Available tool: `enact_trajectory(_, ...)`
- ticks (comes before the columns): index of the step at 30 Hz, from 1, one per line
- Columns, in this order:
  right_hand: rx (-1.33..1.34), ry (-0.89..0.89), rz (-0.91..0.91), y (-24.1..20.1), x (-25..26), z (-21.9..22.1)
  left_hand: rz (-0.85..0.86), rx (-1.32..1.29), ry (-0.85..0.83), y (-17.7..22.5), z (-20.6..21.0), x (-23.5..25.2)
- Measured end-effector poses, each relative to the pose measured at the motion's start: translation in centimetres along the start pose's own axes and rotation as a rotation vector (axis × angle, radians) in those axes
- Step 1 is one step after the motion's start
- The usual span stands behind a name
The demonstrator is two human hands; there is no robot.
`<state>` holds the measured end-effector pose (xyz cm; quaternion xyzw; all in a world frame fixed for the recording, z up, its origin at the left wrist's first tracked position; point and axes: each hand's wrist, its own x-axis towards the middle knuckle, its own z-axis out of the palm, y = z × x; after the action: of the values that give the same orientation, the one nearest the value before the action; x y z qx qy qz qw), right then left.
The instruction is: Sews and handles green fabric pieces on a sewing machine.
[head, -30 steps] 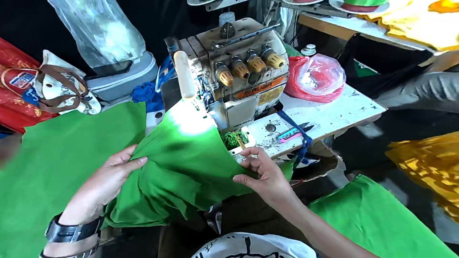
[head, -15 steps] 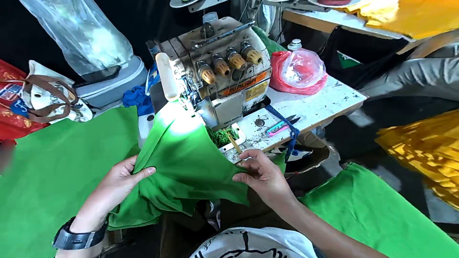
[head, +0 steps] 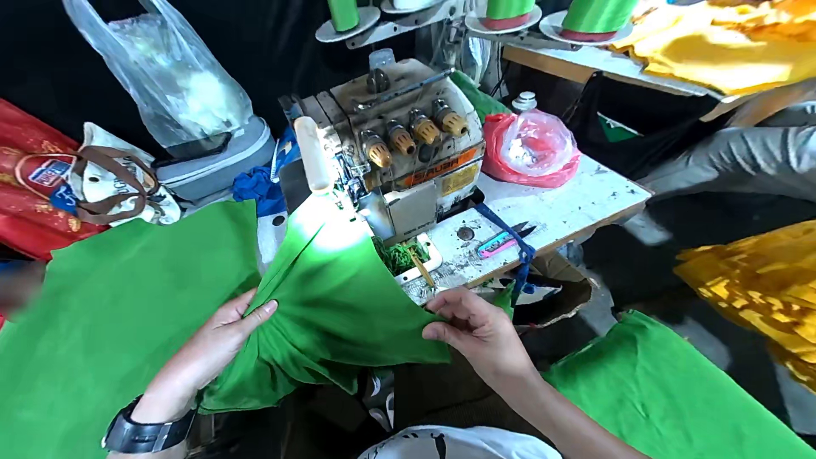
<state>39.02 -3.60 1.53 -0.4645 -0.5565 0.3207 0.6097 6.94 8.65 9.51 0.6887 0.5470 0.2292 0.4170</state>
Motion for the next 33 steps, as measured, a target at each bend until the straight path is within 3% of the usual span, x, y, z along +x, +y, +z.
enact_trajectory(3, 0.057, 0.024, -0.079, -0.7, -0.3, 0.2, 0.108, 0.118, 0.135, 2.2, -2.4, -0.2)
enact_trajectory(6, 0.106, 0.023, 0.007, -0.2, -0.9, 1.1, 0.220, 0.385, 0.225, 3.9, -2.8, 1.1)
enact_trajectory(9, 0.088, 0.009, 0.165, 0.7, -1.7, 2.1, 0.223, 0.652, 0.345, 3.2, 0.4, 2.3)
enact_trajectory(12, 0.087, 0.024, 0.221, 1.1, -1.8, 2.1, 0.473, 0.697, 0.565, 3.8, 5.8, 1.7)
enact_trajectory(14, 0.070, 0.021, 0.229, 1.1, -1.8, 1.9, 0.601, 0.651, 0.573, 4.4, 10.0, 1.2)
enact_trajectory(18, 0.044, 0.014, 0.198, 0.5, -2.1, 1.8, 0.595, 0.701, 0.613, 3.6, 14.8, 2.2)
enact_trajectory(23, 0.024, 0.029, 0.144, 0.2, -1.2, 1.9, 0.575, 0.756, 0.608, 3.7, 13.8, 3.2)
enact_trajectory(28, 0.042, 0.040, 0.009, 1.1, 1.0, 2.6, 0.527, 0.786, 0.499, 5.4, 11.2, 5.2)
enact_trajectory(33, 0.117, 0.057, 0.015, 0.9, 2.2, 3.4, 0.535, 0.715, 0.455, 5.6, 9.6, 6.9)
